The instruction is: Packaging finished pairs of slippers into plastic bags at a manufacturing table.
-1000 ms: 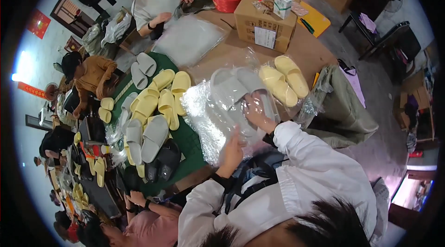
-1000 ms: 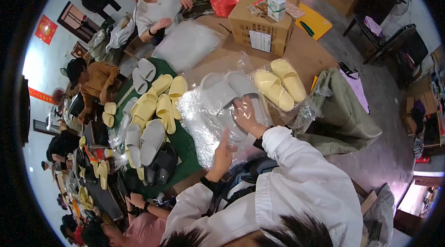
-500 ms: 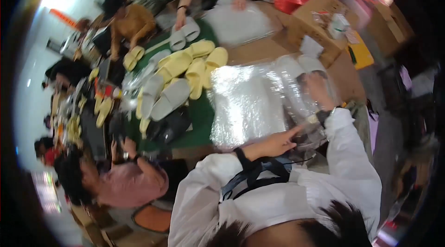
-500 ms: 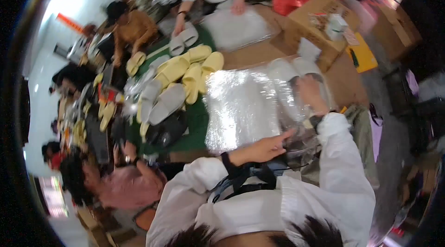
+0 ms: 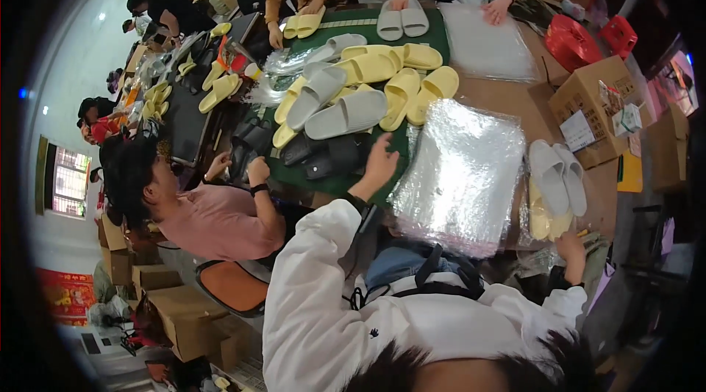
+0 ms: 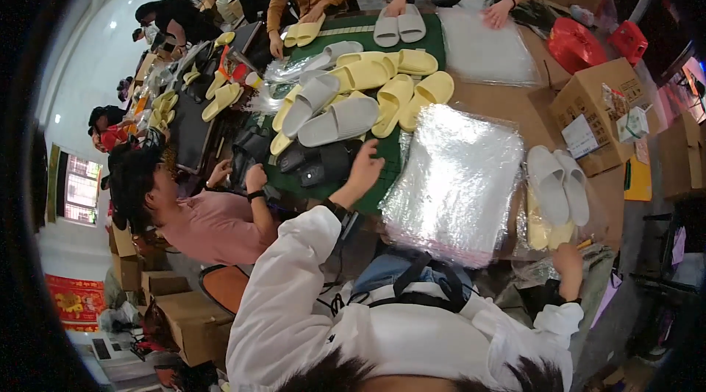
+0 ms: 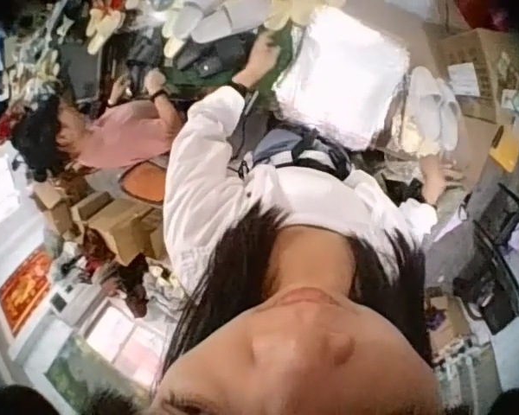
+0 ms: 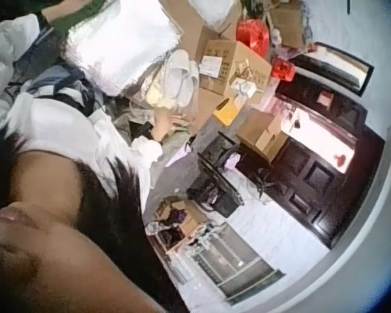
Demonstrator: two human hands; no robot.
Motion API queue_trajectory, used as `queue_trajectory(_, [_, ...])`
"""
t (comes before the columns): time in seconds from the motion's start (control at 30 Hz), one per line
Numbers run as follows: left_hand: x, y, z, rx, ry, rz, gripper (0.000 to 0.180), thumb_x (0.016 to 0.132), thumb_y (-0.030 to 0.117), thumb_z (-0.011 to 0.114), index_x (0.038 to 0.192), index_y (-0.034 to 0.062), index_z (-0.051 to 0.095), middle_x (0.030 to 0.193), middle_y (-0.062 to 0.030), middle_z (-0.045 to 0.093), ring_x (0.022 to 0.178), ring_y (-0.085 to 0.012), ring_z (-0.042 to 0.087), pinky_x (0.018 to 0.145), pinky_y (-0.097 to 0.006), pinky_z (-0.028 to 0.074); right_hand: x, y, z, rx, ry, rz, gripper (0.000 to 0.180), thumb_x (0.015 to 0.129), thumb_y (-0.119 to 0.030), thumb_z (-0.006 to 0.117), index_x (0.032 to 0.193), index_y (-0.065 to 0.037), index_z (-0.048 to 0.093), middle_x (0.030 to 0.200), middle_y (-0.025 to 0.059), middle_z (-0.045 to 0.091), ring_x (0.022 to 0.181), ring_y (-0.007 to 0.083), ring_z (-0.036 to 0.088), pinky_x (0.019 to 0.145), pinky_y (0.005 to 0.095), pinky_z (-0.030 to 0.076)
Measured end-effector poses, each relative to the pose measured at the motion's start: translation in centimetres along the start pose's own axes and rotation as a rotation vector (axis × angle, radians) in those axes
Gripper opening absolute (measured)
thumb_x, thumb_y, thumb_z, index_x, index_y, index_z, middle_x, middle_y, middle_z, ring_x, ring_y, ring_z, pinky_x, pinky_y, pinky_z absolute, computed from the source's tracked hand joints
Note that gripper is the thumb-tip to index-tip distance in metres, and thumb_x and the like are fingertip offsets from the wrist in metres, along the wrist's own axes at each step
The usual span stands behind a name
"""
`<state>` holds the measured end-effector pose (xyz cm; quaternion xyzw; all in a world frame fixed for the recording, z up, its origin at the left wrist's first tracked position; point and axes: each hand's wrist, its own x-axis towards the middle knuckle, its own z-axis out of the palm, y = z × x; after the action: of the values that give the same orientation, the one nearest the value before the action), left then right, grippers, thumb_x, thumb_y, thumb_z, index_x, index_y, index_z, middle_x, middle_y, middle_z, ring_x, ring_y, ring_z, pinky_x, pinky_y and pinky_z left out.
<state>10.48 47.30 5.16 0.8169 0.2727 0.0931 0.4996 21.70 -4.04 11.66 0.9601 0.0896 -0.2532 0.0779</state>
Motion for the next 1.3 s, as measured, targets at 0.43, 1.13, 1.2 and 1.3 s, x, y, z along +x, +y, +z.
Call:
queue_trajectory(0.43, [10.5, -3.6, -7.8, -0.227, 0.268, -0.182, 0.082, 0.079, 0.008, 0.061, 0.138, 0.0016, 0.005, 0.131, -0.0229, 0.032, 0.115, -0.0284, 0.041, 0.092, -0.034, 0.037, 4.4, -26.9, 3.6, 0.6, 0.038, -0.605, 0.032, 0.081, -0.024, 0.055, 0.108, -0.006, 0.055, 0.108, 0.0167, 0.055, 0.098, 0.0339, 0.053, 0.084, 0.0379, 0.042])
queue_trajectory(1.13, [15.0, -2.9, -12.1, -0.922, 0.006, -0.155, 0.055, 0.071, -0.006, 0.059, 0.12, 0.0049, 0.038, 0.104, -0.0135, 0.053, 0.093, -0.0269, 0.055, 0.07, -0.037, 0.049, 0.9, -31.9, 6.7, 0.303, -0.039, -0.372, 0.05, 0.08, -0.025, 0.055, 0.128, -0.023, 0.041, 0.12, 0.011, 0.046, 0.101, 0.0332, 0.052, 0.081, 0.0445, 0.046])
queue_trajectory(1.2, [12.3, 3.0, -10.5, -0.97, 0.022, -0.253, 0.055, 0.073, -0.006, 0.059, 0.122, 0.0051, 0.034, 0.108, -0.0128, 0.051, 0.097, -0.0267, 0.054, 0.072, -0.038, 0.049, 1.0, -31.8, 7.5, 0.31, -0.006, -0.363, 0.049, 0.081, -0.026, 0.054, 0.128, -0.024, 0.042, 0.121, 0.0108, 0.046, 0.101, 0.0346, 0.052, 0.082, 0.0449, 0.046])
queue_trajectory(1.3, [8.6, 7.8, -7.3, -1.039, -0.155, -0.278, 0.05, 0.075, -0.007, 0.059, 0.118, 0.004, 0.037, 0.11, -0.0127, 0.05, 0.1, -0.0251, 0.053, 0.078, -0.037, 0.047, 1.3, -32.1, 8.0, 0.259, 0.058, -0.369, 0.049, 0.081, -0.027, 0.055, 0.128, -0.023, 0.042, 0.121, 0.0117, 0.045, 0.1, 0.0358, 0.052, 0.082, 0.0435, 0.046])
